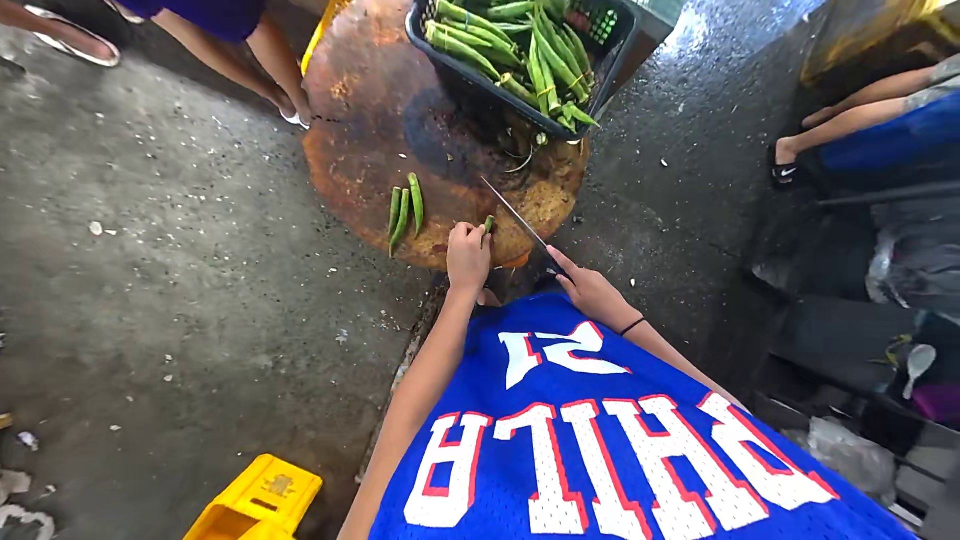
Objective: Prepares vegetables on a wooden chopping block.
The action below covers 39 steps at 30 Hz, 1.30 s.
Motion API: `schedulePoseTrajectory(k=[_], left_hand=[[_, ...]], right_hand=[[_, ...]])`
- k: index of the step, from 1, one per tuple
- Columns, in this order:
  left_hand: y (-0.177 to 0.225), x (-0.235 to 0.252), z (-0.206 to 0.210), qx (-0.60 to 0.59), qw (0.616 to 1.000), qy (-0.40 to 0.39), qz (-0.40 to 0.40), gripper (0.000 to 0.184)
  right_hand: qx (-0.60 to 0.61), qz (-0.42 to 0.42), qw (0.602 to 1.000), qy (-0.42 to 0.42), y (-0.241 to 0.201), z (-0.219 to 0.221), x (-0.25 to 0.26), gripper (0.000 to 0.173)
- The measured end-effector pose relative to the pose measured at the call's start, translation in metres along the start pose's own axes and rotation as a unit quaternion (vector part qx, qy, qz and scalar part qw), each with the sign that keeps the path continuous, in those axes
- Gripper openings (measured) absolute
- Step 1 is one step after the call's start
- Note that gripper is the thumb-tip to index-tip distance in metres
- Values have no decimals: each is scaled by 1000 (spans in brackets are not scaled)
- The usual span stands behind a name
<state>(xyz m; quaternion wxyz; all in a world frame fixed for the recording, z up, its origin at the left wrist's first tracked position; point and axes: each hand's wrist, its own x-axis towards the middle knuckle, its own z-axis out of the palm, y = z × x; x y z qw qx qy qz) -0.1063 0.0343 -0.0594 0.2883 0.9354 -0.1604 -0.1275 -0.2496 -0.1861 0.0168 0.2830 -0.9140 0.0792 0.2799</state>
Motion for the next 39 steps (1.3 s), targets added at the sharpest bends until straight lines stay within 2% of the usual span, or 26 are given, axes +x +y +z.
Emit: schedulePoseTrajectory(k=[3, 8, 12, 17, 20, 23, 25, 29, 34, 36, 39], left_hand=[[-1, 2, -5, 5, 1000, -14, -7, 28], [-3, 4, -4, 8, 1000, -7, -5, 26], [-3, 3, -3, -8, 1000, -2, -9, 24], [-3, 1, -1, -3, 1000, 10, -11, 25], [2, 2, -5, 24, 999, 7, -43, 30], [2, -9, -7, 13, 997, 6, -78, 57], [-2, -20, -7, -6, 996, 22, -89, 56], [-6, -36, -6, -40, 995, 43, -84, 30], [1, -32, 7, -25, 996, 56, -63, 29], [6, -28, 11, -32, 996, 64, -49, 30], [11, -26, 16, -39, 996, 72, -47, 28]], right_hand=[[-3, -36, 999, 5, -6, -1, 0, 58], [-38, -48, 998, -19, 0, 1, 8, 57], [-42, -37, 998, -36, -3, -3, 8, 58], [-19, -14, 998, -53, 14, 21, 25, 61], [65, -1, 996, -65, 22, 18, 29, 59], [256, 22, 963, -87, 34, 17, 28, 58], [298, 29, 951, -75, 34, 13, 25, 56], [221, 41, 974, -25, 12, -4, 10, 57], [104, -28, 994, 36, 0, -2, 14, 56], [68, -45, 996, 40, -16, -4, 11, 57], [34, -54, 998, 30, -17, 11, 18, 57]])
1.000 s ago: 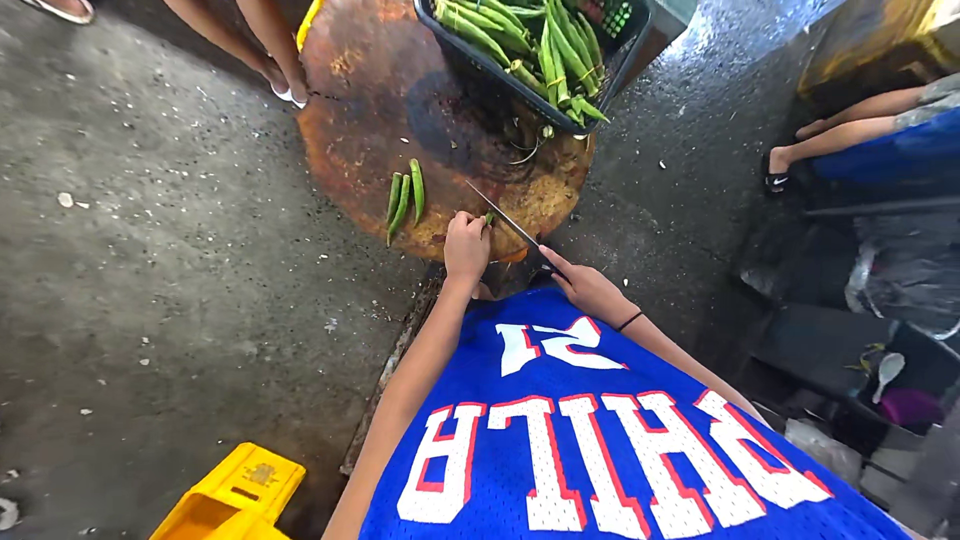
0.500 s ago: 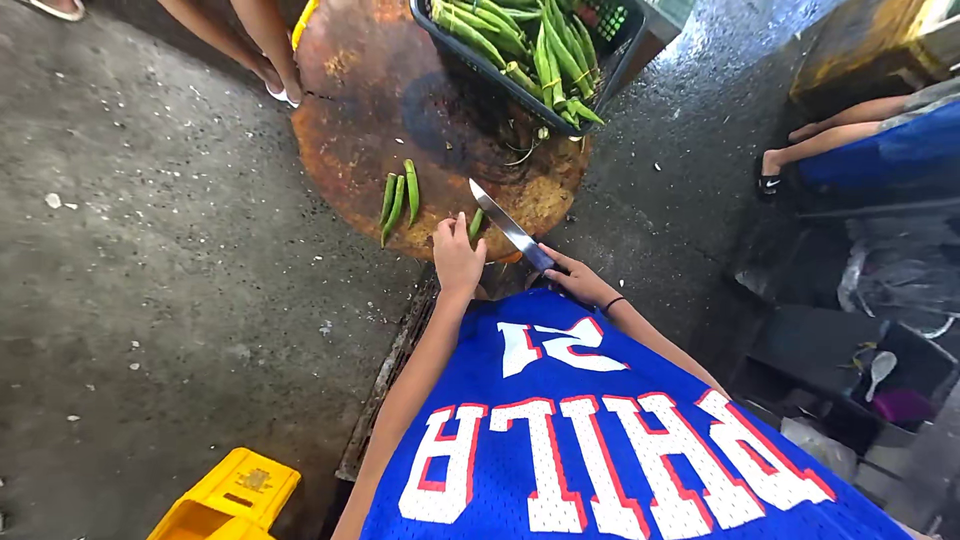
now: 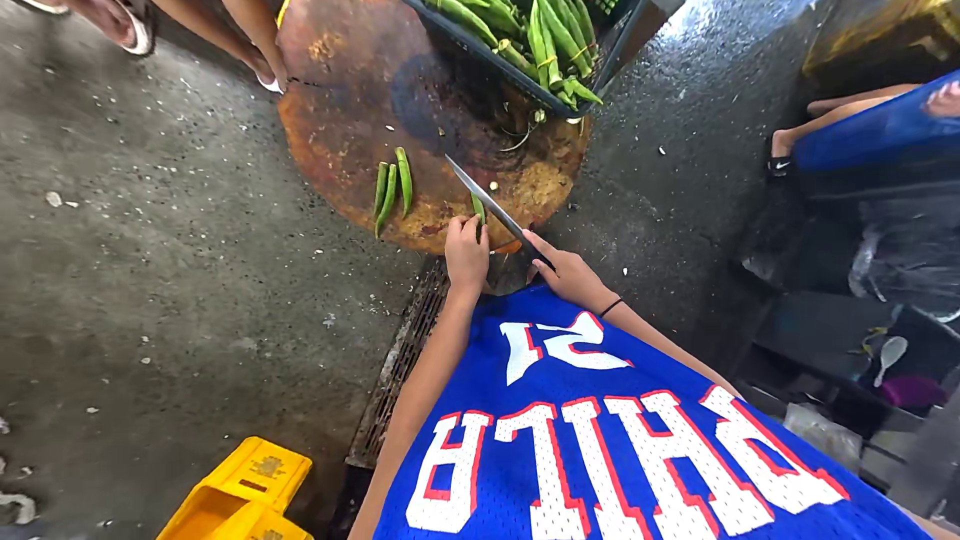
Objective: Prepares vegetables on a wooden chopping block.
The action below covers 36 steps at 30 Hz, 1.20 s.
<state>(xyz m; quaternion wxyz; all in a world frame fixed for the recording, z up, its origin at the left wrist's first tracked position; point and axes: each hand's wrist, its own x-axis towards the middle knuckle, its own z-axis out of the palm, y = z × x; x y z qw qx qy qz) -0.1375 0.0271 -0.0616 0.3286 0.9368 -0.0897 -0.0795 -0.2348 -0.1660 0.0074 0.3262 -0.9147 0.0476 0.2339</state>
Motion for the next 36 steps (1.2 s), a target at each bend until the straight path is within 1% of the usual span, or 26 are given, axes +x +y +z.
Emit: schedulePoseTrajectory(k=[5, 9, 19, 22, 26, 29, 30, 32, 33, 36], left_hand=[[-2, -2, 2, -23, 1000, 7, -3, 28], [-3, -1, 4, -14, 1000, 16, 2, 26], [-4, 1, 4, 0, 1000, 21, 19, 23], [0, 2, 2, 5, 1000, 13, 27, 23], [-2, 1, 2, 5, 998, 27, 49, 22], [-1, 2, 2, 6, 999, 23, 46, 22], [0, 2, 1, 5, 999, 20, 45, 21], [-1, 3, 0, 0, 999, 11, 44, 22], [-2, 4, 1, -4, 999, 7, 44, 22], [0, 2, 3, -10, 999, 18, 30, 22]], right_hand=[[-36, 9, 999, -13, -1, 11, -2, 57], [-44, 14, 999, 1, 0, 18, -6, 57], [-3, 44, 999, 3, -6, 34, -14, 60], [8, 54, 998, -34, -10, 34, -11, 60], [12, 48, 998, -24, -10, 37, -12, 59], [11, 51, 999, -7, -10, 37, -13, 58], [17, 56, 998, -16, -11, 35, -10, 59], [28, 76, 994, -73, -18, 22, 4, 60], [32, 79, 993, -87, -21, 18, 12, 60], [35, 73, 993, -81, -19, 25, 24, 60]])
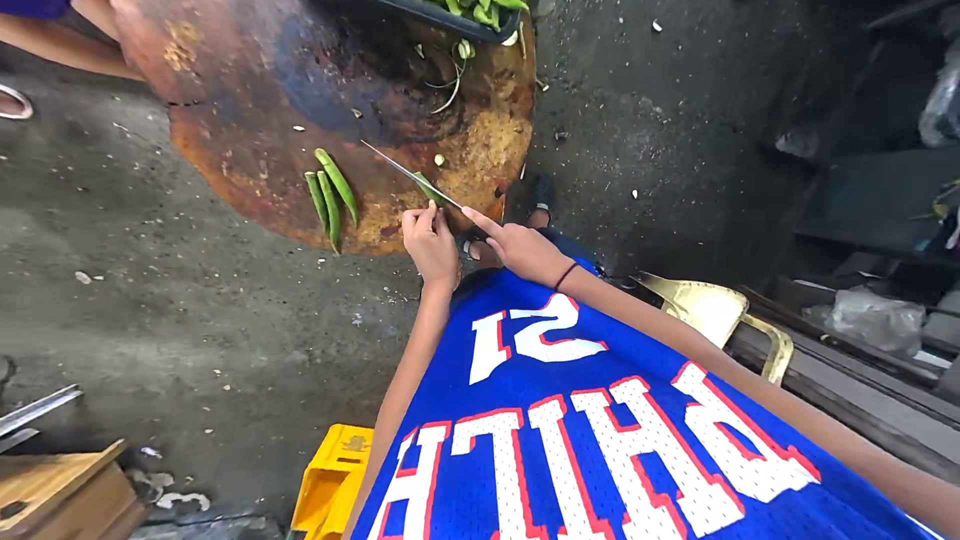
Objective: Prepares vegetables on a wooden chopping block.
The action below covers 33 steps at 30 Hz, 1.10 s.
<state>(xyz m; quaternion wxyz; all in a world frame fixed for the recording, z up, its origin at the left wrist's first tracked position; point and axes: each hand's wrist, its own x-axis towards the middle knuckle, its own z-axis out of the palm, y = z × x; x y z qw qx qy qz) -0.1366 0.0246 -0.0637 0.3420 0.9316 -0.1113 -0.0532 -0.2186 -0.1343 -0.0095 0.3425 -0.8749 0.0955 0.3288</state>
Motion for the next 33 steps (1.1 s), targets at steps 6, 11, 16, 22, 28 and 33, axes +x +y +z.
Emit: schedulePoseTrajectory(k=[6, 11, 16, 22, 28, 33], left_hand=[[-1, -3, 11, -4, 998, 58, -8, 21], [-4, -4, 9, -9, 998, 50, -34, 29], [4, -16, 0, -22, 997, 9, -74, 41], [-3, -36, 9, -30, 998, 46, -33, 26], [-3, -31, 5, -44, 997, 31, -48, 23], [-3, -29, 9, -48, 997, 45, -43, 20]], right_hand=[[-24, -39, 995, 90, 64, 40, -45, 57], [40, -35, 998, 17, 65, 7, -41, 57], [28, -18, 999, 30, 25, -27, -23, 59], [-28, -31, 999, 24, 5, -21, -25, 59], [-29, -32, 998, 44, 2, -5, -37, 59], [-32, -25, 997, 71, 10, 7, -50, 61]])
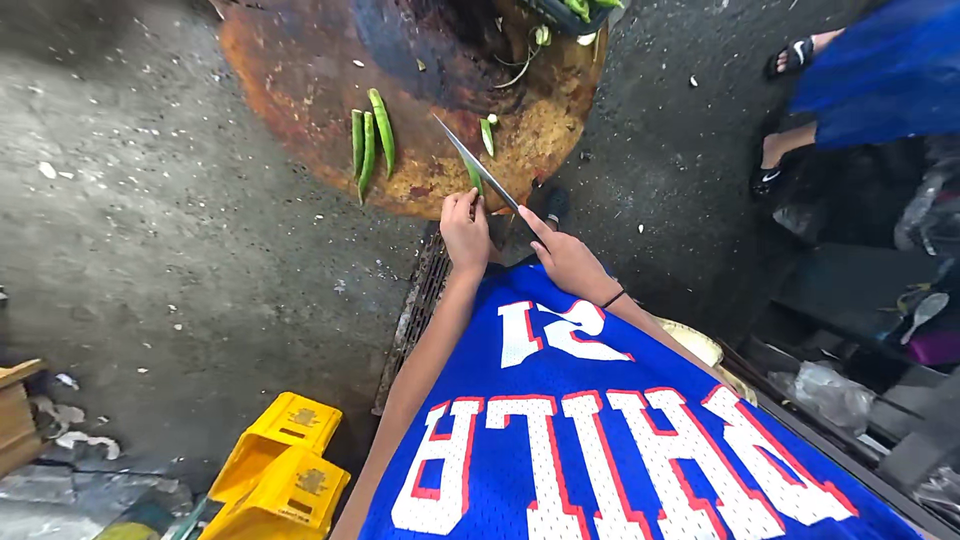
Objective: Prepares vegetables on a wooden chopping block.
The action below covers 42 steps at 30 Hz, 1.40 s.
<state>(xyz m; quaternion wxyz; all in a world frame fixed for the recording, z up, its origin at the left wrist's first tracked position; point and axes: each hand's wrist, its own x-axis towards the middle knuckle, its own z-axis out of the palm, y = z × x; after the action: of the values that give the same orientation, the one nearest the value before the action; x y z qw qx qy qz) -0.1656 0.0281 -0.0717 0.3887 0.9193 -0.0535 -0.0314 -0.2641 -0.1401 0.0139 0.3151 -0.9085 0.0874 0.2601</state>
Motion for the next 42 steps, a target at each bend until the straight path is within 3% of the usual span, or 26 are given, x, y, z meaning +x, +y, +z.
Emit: schedulePoseTrajectory(k=[9, 25, 36, 42], left_hand=[[0, 2, -2, -23, 1000, 9, -4, 15], [-1, 10, -6, -24, 999, -25, -10, 17], [-2, 12, -3, -31, 999, -16, -15, 15], [-3, 15, -3, -29, 999, -20, -4, 15]], right_hand=[[1, 8, 1000, -28, 15, 2, -10, 61], [-23, -31, 999, 9, 29, 24, -19, 59], [-27, -6, 999, -42, 28, 19, -15, 59], [-32, -14, 999, 1, 25, 30, -1, 60]])
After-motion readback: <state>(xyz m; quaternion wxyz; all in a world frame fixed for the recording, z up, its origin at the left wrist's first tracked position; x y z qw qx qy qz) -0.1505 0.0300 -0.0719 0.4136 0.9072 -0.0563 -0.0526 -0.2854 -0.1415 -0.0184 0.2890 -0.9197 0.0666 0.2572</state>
